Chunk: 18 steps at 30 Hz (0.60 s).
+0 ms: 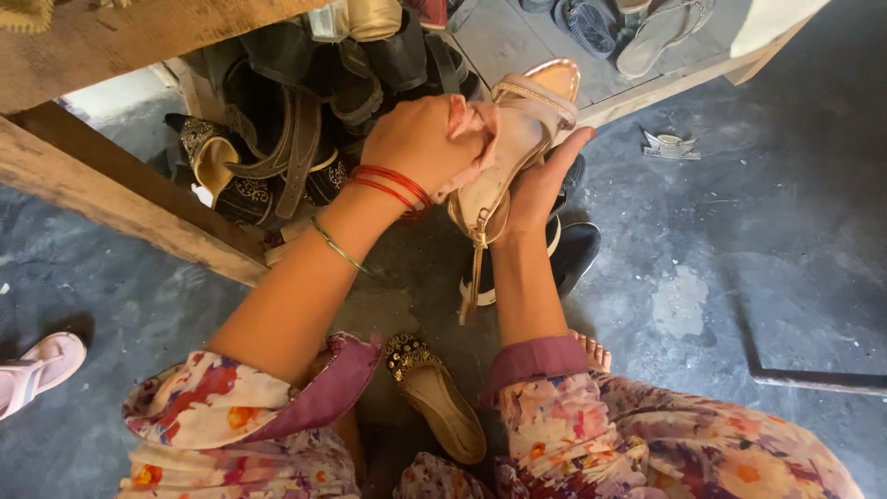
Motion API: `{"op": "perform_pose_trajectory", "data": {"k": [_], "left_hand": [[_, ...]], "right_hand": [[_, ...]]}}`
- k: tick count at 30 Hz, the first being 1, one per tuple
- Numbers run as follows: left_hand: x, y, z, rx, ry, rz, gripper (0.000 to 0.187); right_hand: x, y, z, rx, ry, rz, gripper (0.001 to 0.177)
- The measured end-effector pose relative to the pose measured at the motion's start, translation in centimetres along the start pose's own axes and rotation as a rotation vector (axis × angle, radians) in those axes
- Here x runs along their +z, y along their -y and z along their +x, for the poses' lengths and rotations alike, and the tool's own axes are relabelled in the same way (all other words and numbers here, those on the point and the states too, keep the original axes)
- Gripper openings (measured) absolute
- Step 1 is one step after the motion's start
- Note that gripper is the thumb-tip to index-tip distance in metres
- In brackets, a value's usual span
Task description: Cleaning and wiping different pairs of shoes stored on a wooden shelf using a pink cloth.
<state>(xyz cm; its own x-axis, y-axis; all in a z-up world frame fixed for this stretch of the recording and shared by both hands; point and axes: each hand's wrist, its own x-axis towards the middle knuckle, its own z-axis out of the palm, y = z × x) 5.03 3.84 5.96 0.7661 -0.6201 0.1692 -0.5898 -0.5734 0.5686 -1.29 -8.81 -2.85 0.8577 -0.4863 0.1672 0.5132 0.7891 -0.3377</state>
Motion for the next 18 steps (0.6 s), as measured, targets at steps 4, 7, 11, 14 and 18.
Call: {"op": "perform_pose_trajectory", "data": {"k": [4,7,11,14,18], "left_hand": [[-0.3,0.2,0.8,-0.028,-0.099,-0.082,0.033],[-1.1,0.0,1.3,0.001,-0.236,-0.251,0.028],[-0.3,1.0,2.2,0.232,-0.411,-0.222,0.029],[0.3,1.5,2.0,0.245,-0.359,-0.138,0.036],[0.5,1.6,1.4,0.223,-0.315,-0.069,0.05]], "right_hand": [[0.1,0.0,-0.1,-0.009,-0.051,-0.031,0.078],[-0.3,-0.4,-0.2,-0.018,-0.082,-0.143,0.068],[1.1,-0.8,-1.0,0.095,-0.113,-0.299,0.07],[2.0,-1.1,-1.5,0.141,-0.09,-0.322,0.07],[1.5,-1.3,-1.5,0.166,-0.039,-0.225,0.067]]}}
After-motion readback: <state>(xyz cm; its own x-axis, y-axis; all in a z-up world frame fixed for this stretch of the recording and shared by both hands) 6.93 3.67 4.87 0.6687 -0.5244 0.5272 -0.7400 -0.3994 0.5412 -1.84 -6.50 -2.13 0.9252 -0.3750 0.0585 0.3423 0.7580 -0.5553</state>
